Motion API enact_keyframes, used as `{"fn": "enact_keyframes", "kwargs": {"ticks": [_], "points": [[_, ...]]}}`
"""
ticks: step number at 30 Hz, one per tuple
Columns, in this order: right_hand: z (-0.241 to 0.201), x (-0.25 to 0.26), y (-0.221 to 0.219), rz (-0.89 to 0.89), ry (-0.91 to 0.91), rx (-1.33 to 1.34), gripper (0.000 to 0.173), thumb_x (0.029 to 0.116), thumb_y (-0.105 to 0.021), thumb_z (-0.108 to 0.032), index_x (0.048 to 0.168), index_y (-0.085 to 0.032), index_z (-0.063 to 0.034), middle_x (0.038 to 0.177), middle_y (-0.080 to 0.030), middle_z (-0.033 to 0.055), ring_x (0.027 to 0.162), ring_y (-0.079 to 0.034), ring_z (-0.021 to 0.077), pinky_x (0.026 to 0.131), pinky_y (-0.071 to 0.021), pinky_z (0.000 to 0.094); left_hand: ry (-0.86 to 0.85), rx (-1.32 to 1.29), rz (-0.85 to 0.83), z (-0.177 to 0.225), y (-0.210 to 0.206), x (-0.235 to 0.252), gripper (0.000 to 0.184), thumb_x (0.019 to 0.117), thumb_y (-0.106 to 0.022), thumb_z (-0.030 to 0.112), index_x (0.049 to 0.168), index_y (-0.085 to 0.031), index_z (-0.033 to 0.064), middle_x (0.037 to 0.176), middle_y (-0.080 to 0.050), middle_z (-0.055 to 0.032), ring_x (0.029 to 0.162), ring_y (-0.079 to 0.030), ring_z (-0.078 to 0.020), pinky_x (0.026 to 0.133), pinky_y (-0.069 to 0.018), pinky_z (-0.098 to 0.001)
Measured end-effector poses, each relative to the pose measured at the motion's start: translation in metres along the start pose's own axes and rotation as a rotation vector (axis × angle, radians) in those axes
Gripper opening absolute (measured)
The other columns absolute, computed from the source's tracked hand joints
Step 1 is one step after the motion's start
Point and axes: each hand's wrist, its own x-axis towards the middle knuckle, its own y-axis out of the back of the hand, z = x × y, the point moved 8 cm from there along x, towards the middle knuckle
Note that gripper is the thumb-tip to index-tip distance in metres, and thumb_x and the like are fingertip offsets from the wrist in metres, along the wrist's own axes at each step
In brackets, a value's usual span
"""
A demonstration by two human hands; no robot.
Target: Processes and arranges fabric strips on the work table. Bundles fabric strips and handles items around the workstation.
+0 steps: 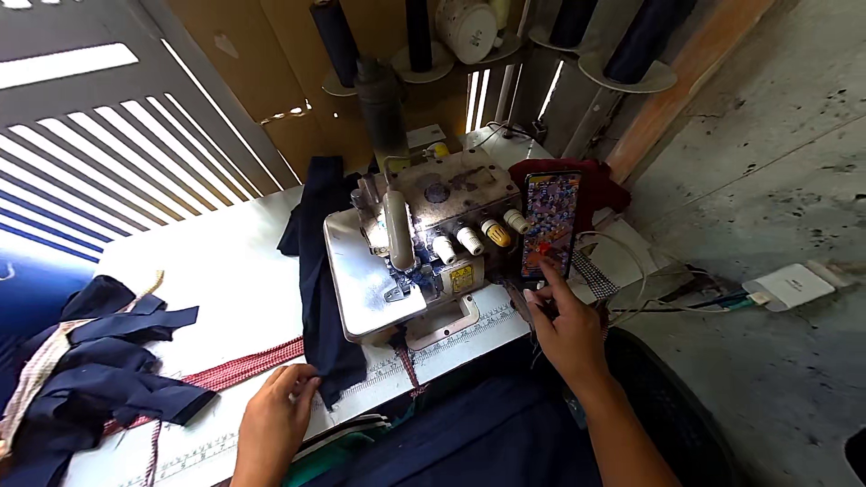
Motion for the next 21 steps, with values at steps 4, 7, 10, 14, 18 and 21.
{"fn": "enact_keyframes", "kwargs": {"ticks": [4,7,10,14,18,21], "points": [[0.002,-0.003,0.001,0.0,-0.03,-0.075,0.055,0.1003,-0.061,-0.026,0.15,-0.052,-0.0036,0.084,-0.071,0.0065,0.065,-0.064,0.0183,0.06,-0.0556,0.0371,0.302,-0.353,0.035,-0.028,0.017,-0.002,0.029,0.1004,-0.053,0.014,0.119,-0.06,-0.0058,0.094,-0.072,-0.0124,0.079,-0.073,-0.0178,0.071,-0.0625,-0.0399],[0.001,-0.003,0.001,0.014,-0.008,-0.101,0.054,0.0994,-0.062,-0.024,0.148,-0.054,-0.0033,0.084,-0.071,0.0076,0.064,-0.064,0.0194,0.058,-0.0556,0.0384,0.372,-0.695,0.189,-0.05,0.032,-0.004,0.023,0.0944,-0.059,0.008,0.116,-0.058,0.0008,0.094,-0.07,0.0018,0.084,-0.071,-0.0068,0.076,-0.0627,-0.0299],[0.0,0.0,-0.002,-0.002,-0.007,-0.113,0.053,0.1003,-0.062,-0.026,0.148,-0.054,-0.0034,0.086,-0.071,0.0092,0.065,-0.065,0.021,0.059,-0.0558,0.0404,0.343,-0.855,0.323,-0.061,0.055,-0.002,0.021,0.0948,-0.055,0.003,0.114,-0.057,0.0082,0.094,-0.07,0.0089,0.086,-0.071,-0.006,0.078,-0.0629,-0.0288],[0.001,0.004,-0.005,-0.02,-0.012,-0.116,0.056,0.1012,-0.061,-0.029,0.151,-0.052,-0.0054,0.085,-0.069,0.0078,0.065,-0.063,0.0202,0.059,-0.0548,0.0394,0.231,-0.878,0.446,-0.07,0.088,-0.005,0.03,0.0939,-0.051,0.003,0.121,-0.058,0.011,0.1,-0.065,0.0095,0.093,-0.066,-0.0057,0.083,-0.0589,-0.0283],[0.003,0.004,-0.004,-0.015,-0.01,-0.103,0.057,0.1011,-0.061,-0.03,0.151,-0.051,-0.0043,0.087,-0.069,0.0078,0.066,-0.063,0.0198,0.059,-0.0552,0.0389,0.055,-0.797,0.526,-0.047,0.128,-0.011,0.026,0.0979,-0.057,0.0,0.122,-0.058,0.0087,0.108,-0.067,0.0082,0.1,-0.065,-0.0055,0.092,-0.0556,-0.0275],[0.001,0.002,0.0,0.024,0.006,-0.081,0.057,0.1004,-0.061,-0.027,0.15,-0.051,-0.0016,0.087,-0.071,0.0088,0.066,-0.064,0.0191,0.06,-0.0554,0.0375,0.06,-0.737,0.653,-0.026,0.154,-0.022,0.026,0.0923,-0.064,-0.004,0.114,-0.061,0.0094,0.104,-0.07,0.0088,0.1,-0.068,-0.0059,0.091,-0.0573,-0.0263]]}}
